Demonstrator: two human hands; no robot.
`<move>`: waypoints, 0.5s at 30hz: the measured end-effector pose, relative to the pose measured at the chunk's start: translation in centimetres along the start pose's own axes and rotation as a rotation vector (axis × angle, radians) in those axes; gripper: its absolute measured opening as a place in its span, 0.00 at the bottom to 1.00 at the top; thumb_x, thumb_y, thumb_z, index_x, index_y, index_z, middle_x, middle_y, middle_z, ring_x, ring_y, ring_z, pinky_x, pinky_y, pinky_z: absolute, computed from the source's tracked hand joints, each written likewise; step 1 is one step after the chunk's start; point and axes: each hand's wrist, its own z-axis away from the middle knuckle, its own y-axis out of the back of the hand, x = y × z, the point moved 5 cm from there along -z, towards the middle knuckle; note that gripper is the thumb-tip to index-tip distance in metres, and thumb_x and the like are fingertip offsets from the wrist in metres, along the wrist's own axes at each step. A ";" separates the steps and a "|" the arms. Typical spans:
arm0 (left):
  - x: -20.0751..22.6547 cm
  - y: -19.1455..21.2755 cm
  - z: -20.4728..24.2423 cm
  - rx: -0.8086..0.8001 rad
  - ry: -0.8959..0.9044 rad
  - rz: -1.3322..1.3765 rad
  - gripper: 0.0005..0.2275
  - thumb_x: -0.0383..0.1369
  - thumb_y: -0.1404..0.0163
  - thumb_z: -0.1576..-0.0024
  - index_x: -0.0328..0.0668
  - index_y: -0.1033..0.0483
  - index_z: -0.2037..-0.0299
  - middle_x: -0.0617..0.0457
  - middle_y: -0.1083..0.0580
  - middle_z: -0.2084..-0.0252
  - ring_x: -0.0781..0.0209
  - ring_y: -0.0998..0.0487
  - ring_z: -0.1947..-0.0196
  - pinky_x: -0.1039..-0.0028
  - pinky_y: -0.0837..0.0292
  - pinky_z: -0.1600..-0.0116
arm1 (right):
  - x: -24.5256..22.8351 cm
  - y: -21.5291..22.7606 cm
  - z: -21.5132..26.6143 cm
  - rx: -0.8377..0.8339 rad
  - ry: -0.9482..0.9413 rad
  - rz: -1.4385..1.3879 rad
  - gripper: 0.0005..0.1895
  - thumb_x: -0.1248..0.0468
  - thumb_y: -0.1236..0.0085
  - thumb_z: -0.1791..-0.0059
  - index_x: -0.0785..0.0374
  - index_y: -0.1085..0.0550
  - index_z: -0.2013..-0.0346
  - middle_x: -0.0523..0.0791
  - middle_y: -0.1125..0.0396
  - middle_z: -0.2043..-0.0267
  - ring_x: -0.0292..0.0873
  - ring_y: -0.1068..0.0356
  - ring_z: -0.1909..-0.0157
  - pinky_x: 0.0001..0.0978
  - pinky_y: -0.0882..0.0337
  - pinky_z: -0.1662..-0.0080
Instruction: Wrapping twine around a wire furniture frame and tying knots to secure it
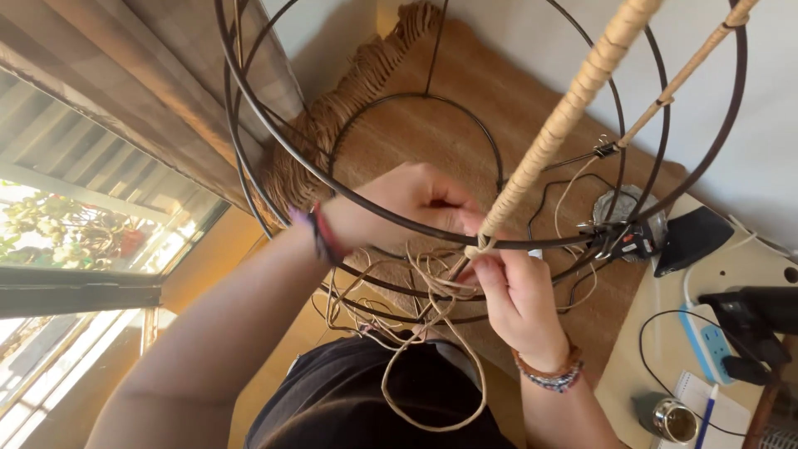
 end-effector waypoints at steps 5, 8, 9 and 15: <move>-2.4 -2.7 -1.2 -0.381 0.113 0.294 0.15 0.45 0.53 0.36 0.50 0.24 0.71 0.67 0.35 0.85 0.78 0.39 0.82 0.82 0.43 0.72 | -2.1 0.5 -0.2 0.343 0.260 0.034 0.06 0.70 0.50 0.44 0.68 0.25 0.58 0.46 0.33 0.65 0.40 0.38 0.69 0.30 0.37 0.63; -2.1 -2.8 -1.0 -0.177 0.120 0.040 0.12 0.44 0.52 0.37 0.53 0.20 0.68 0.64 0.27 0.82 0.73 0.30 0.80 0.76 0.34 0.71 | -2.7 0.6 0.2 0.395 0.309 -0.107 0.04 0.76 0.52 0.46 0.70 0.28 0.62 0.50 0.45 0.50 0.46 0.36 0.48 0.33 0.22 0.51; -1.2 -3.1 -0.2 -0.177 0.114 0.031 0.12 0.44 0.52 0.37 0.53 0.20 0.68 0.64 0.27 0.82 0.73 0.30 0.80 0.76 0.34 0.71 | -1.6 0.4 0.7 0.401 0.317 -0.106 0.04 0.76 0.52 0.46 0.70 0.28 0.62 0.50 0.45 0.50 0.46 0.36 0.48 0.33 0.22 0.51; 7.2 -0.7 7.2 0.440 -0.034 -0.195 0.08 0.32 0.54 0.36 0.39 0.23 0.61 0.50 0.27 0.65 0.54 0.26 0.69 0.65 0.30 0.64 | -1.1 1.0 3.5 0.349 0.556 -0.600 0.10 0.60 0.54 0.39 0.61 0.27 0.56 0.42 0.31 0.66 0.40 0.28 0.58 0.50 0.31 0.33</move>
